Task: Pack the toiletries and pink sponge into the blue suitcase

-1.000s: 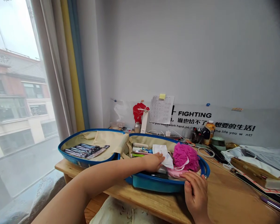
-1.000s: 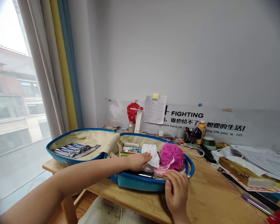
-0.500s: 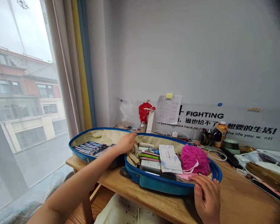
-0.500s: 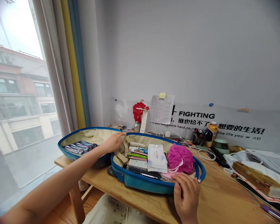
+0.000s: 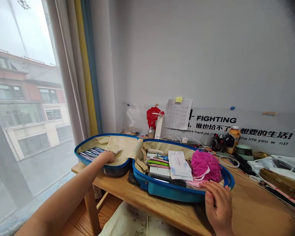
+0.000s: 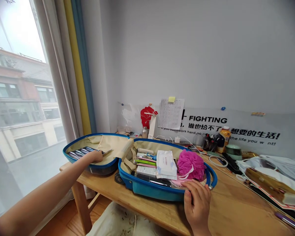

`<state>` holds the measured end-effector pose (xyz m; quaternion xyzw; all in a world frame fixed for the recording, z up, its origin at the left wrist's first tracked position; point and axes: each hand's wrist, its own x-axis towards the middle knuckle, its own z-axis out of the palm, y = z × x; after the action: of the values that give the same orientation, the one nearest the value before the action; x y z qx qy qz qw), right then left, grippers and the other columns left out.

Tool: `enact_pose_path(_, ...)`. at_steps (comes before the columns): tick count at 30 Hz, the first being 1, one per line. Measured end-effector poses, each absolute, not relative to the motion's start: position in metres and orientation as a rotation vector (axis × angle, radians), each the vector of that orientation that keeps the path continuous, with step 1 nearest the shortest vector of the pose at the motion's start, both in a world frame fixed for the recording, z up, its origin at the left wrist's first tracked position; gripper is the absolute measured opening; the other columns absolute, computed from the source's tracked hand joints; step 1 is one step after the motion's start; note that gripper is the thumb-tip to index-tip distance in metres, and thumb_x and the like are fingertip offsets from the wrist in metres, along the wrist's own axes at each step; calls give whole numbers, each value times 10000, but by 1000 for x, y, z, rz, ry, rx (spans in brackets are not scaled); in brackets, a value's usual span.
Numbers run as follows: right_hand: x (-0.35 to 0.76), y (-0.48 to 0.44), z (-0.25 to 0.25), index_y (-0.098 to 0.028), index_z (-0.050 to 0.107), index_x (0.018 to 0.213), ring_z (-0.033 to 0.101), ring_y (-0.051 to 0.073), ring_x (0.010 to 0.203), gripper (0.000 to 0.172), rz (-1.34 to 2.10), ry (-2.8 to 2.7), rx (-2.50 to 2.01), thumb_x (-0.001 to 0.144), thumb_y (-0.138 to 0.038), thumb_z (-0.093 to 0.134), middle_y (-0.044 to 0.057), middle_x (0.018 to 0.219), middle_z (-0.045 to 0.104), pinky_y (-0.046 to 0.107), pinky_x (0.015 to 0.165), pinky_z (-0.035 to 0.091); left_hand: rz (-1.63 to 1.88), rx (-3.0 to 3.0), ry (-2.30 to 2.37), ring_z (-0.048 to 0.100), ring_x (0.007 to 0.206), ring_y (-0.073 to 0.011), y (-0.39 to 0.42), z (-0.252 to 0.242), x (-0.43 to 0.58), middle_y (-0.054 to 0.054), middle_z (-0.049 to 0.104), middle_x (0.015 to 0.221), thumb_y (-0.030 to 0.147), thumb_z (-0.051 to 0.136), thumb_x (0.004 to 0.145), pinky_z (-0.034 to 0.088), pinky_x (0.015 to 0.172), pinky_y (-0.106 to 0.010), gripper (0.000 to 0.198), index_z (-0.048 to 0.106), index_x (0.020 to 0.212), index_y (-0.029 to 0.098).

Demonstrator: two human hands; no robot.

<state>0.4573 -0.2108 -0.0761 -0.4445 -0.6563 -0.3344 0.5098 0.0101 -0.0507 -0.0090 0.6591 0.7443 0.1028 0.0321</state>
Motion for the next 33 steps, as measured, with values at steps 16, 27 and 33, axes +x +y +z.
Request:
enact_pose_path(16, 457, -209, -79, -237, 645, 902, 588, 201, 883, 278, -770, -1568, -1071, 928, -305, 376, 32, 846, 673, 411, 971, 331, 1240, 2008, 2376, 391, 1366, -218, -128, 73, 36, -102, 424, 1479, 229, 156, 982, 348, 1118, -352, 512, 287, 1470, 147)
enact_pose_path(27, 457, -210, -78, -237, 631, 904, 592, 196, 885, 237, -780, -1570, -1060, 916, -275, 397, 22, 853, 672, 403, 974, 325, 219, 2734, 1127, 419, 1356, -192, -150, 35, 146, 12, 449, 1475, 182, 402, 900, 317, 1144, -343, 464, 558, 1317, 312)
enact_pose_path(33, 456, -210, -77, -236, 632, 903, 588, 195, 882, 257, -776, -1555, -1070, 923, -290, 382, 26, 851, 672, 406, 980, 320, -98, 2597, 1124, 410, 1362, -235, -143, 45, 145, -24, 402, 1493, 470, 344, 945, 363, 1101, -376, 454, 597, 1281, 299)
